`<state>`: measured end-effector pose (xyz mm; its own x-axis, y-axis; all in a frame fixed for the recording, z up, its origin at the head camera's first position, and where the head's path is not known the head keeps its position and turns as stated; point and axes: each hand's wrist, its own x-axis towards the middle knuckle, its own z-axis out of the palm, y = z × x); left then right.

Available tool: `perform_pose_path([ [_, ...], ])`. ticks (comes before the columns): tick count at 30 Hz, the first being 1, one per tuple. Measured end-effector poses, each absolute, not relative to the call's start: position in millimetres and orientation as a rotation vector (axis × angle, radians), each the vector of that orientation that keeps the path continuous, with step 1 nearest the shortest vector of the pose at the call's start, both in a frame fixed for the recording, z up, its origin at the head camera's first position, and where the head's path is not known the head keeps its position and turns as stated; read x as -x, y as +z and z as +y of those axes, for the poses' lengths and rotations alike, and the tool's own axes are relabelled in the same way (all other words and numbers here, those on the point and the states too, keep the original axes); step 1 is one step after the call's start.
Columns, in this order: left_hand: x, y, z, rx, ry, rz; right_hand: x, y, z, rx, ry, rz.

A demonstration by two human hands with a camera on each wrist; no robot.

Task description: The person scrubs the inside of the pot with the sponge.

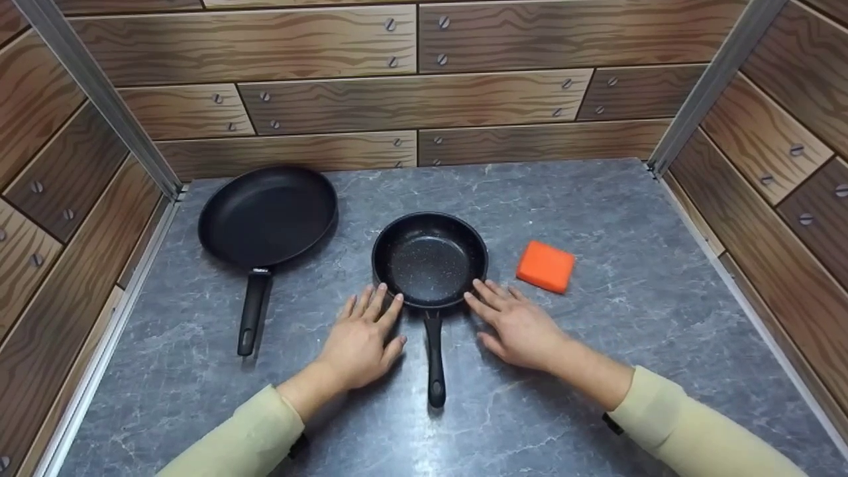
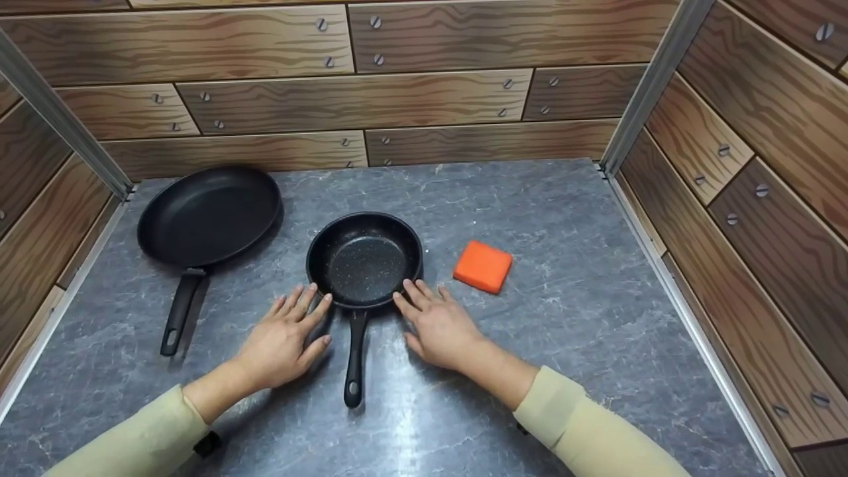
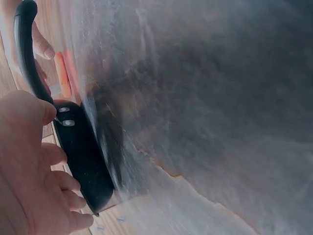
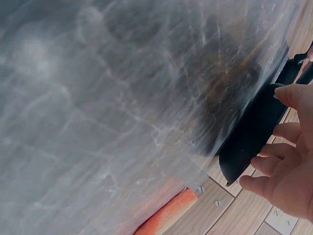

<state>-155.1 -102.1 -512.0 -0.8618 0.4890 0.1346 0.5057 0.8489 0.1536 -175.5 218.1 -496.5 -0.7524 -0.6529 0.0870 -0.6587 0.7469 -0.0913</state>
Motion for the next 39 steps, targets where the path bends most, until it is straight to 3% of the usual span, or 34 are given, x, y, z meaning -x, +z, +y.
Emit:
perform_pose_path([
  [39,271,-497,9,0.728,-0.112,-3.154,274,-485,283,-0.667,0.332,-2.999],
])
